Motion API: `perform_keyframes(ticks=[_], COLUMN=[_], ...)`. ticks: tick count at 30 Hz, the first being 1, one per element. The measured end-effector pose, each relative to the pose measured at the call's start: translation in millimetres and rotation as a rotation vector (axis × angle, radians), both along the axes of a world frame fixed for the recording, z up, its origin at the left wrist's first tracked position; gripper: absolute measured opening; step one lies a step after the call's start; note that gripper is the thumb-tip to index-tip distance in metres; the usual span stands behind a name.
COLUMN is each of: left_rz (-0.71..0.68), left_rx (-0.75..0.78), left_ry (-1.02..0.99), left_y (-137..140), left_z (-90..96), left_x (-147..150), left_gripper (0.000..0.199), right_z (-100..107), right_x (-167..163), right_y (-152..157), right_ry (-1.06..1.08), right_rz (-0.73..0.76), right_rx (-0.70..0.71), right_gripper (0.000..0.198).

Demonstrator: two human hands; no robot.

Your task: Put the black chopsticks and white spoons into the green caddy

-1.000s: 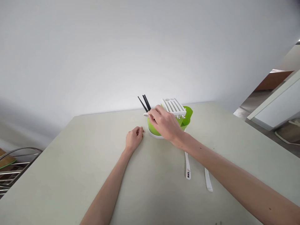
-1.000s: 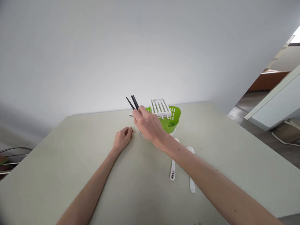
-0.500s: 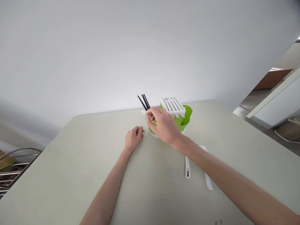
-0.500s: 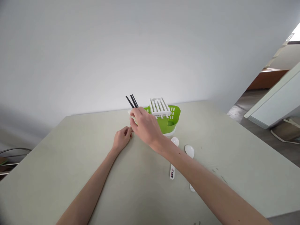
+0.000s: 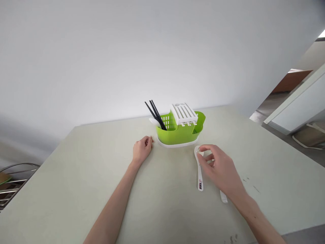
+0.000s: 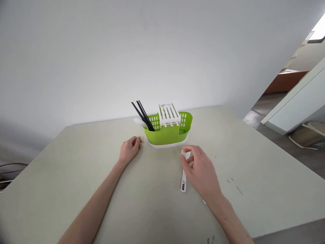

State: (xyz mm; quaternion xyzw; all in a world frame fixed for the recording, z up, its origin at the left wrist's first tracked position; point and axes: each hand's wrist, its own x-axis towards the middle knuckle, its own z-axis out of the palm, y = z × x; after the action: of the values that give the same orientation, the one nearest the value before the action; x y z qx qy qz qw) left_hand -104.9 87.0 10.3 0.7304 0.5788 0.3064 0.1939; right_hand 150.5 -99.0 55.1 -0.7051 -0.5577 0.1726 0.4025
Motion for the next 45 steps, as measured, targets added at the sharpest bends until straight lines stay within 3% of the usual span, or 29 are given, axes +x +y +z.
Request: perform_keyframes(ticks=[3, 6, 12, 16, 25, 39, 42, 45], left_rz=[0.003, -0.003, 0.001, -0.003, -0.001, -0.01, -0.01, -0.01], left_rx=[0.001, 0.001, -0.001, -0.01, -0.014, -0.011, -0.006, -0.008], left_ry=[0.009, 0.013, 0.025, 0.026, 0.04, 0.039, 0.042, 0.047], left_y=[0.2, 0.6, 0.7, -1.4, -2.4, -2.4, -2.2, -2.6], left_z=[-0.9, -1.9, -2.2, -0.7, -0.5, -1.1, -1.4, -1.2], left_x=[0.3, 0.0, 0.1, 0.9, 1.5, 0.5, 0.3, 0.3], left_gripper=[0.04, 0.041, 0.039, 0.04, 0.039, 0.04, 0.039, 0.039], right_z=[-24.3, -35.2, -36.5, -36.0, -35.5, -43.9, -41.2, -30.5], right_x=[0.1, -4.1, -9.0, -12.5, -8.4, -2.3, -1.6, -3.1], right_y=[-2.3, 1.4, 17.4, 25.3, 31.7, 35.9, 35.2, 31.7], right_ry=[-0.085, -0.162, -0.246, -0.25, -0.31, -0.278, -0.191, 0.009], right_rz=[-0.062, -0.107, -0.131, -0.146, -0.16, -0.078, -0.04, 0.044], right_rx=[-0.103, -0.188, -0.304, -0.336, -0.317, -0.301, -0.259, -0.224], right_gripper=[0.034, 0.042, 0.054, 0.05, 0.055, 0.035, 0.028, 0.035])
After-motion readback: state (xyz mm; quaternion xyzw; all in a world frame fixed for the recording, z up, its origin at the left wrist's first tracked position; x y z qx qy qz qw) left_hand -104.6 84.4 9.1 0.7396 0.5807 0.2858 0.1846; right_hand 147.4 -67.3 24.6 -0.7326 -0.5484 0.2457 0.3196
